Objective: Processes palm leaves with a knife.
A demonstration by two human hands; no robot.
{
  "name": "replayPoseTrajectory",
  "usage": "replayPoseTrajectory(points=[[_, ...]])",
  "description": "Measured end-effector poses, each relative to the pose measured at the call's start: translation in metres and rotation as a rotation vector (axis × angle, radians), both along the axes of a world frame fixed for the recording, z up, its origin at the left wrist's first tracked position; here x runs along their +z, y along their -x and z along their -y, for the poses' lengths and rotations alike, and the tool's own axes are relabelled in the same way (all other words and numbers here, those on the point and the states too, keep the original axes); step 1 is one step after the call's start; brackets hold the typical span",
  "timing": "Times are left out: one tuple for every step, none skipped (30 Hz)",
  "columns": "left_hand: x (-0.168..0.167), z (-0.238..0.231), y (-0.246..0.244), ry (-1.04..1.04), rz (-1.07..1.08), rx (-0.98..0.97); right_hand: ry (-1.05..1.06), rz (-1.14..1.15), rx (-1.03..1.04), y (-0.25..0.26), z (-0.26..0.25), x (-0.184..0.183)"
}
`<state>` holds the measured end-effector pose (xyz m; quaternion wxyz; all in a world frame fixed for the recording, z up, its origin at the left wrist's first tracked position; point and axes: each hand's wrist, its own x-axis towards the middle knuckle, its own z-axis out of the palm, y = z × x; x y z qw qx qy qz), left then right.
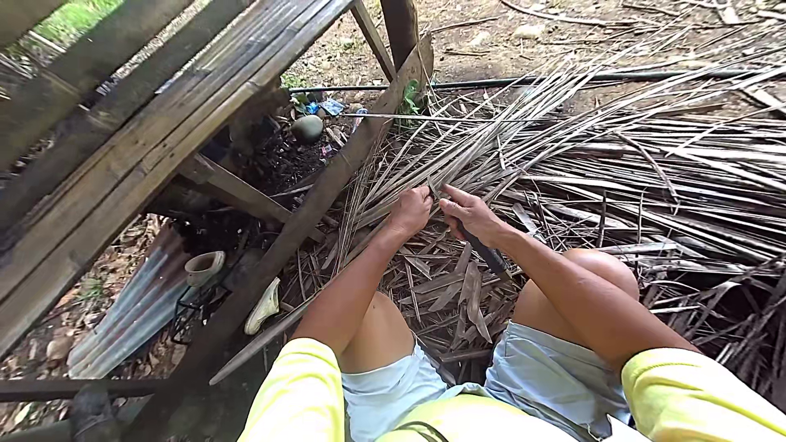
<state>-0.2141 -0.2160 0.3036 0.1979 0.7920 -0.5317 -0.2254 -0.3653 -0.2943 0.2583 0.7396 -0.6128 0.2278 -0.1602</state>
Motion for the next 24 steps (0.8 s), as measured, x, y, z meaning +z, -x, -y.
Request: replayPoseTrajectory(points=[[0.001, -0.001, 0.002, -0.022, 0.012, -0.001, -0.003, -0.003, -0.006, 0.000, 0.001, 0.000], [0.003, -0.002, 0.005, -0.043, 0.036, 0.001, -0.002, -0.010, -0.013, -0.001, 0.001, 0.000], [0.004, -0.003, 0.009, -0.064, 0.069, 0.005, 0.003, -0.018, -0.025, -0.001, 0.001, 0.000], [0.005, -0.005, 0.012, -0.082, 0.102, 0.009, 0.014, -0.024, -0.038, -0.002, 0.000, -0.001], [0.007, -0.006, 0.016, -0.099, 0.131, 0.013, 0.037, -0.032, -0.051, -0.003, 0.000, -0.001], [0.008, -0.007, 0.019, -0.113, 0.153, 0.016, 0.070, -0.042, -0.067, -0.004, -0.001, -0.002], [0.009, -0.008, 0.021, -0.125, 0.164, 0.015, 0.105, -0.054, -0.078, -0.005, -0.002, -0.002], [0.011, -0.007, 0.020, -0.129, 0.159, 0.012, 0.139, -0.061, -0.083, -0.006, -0.002, -0.003], [0.012, -0.006, 0.017, -0.125, 0.139, 0.011, 0.163, -0.060, -0.074, -0.006, -0.002, -0.003], [0.013, -0.006, 0.013, -0.114, 0.109, 0.016, 0.171, -0.058, -0.048, -0.004, -0.003, -0.002], [0.013, -0.005, 0.008, -0.098, 0.084, 0.023, 0.167, -0.057, -0.021, -0.003, -0.004, -0.001], [0.013, -0.005, 0.004, -0.085, 0.062, 0.027, 0.163, -0.060, -0.001, -0.002, -0.003, -0.002], [0.012, -0.006, 0.001, -0.069, 0.045, 0.021, 0.170, -0.064, 0.003, -0.001, -0.002, -0.003], [0.011, -0.006, 0.000, -0.061, 0.042, 0.013, 0.191, -0.071, -0.002, -0.001, -0.001, -0.005], [0.009, -0.007, 0.000, -0.057, 0.048, 0.006, 0.221, -0.081, -0.009, -0.001, 0.000, -0.007], [0.008, -0.007, 0.001, -0.054, 0.057, 0.001, 0.250, -0.095, -0.019, -0.002, 0.001, -0.008], [0.006, -0.006, 0.002, -0.049, 0.066, 0.000, 0.279, -0.109, -0.029, -0.002, 0.002, -0.008], [0.005, -0.005, 0.003, -0.053, 0.071, 0.002, 0.309, -0.128, -0.033, -0.002, 0.003, -0.007], [0.005, -0.004, 0.005, -0.061, 0.073, 0.006, 0.338, -0.149, -0.038, -0.002, 0.004, -0.007], [0.005, -0.004, 0.006, -0.071, 0.076, 0.010, 0.366, -0.173, -0.048, -0.003, 0.006, -0.008], [0.006, -0.004, 0.009, -0.080, 0.078, 0.014, 0.393, -0.196, -0.062, -0.005, 0.009, -0.010], [0.006, -0.004, 0.011, -0.083, 0.081, 0.014, 0.410, -0.215, -0.092, -0.006, 0.012, -0.012], [0.006, -0.005, 0.013, -0.088, 0.086, 0.011, 0.406, -0.231, -0.122, -0.007, 0.016, -0.014], [0.008, -0.006, 0.015, -0.099, 0.084, 0.006, 0.383, -0.227, -0.156, -0.007, 0.021, -0.014]])
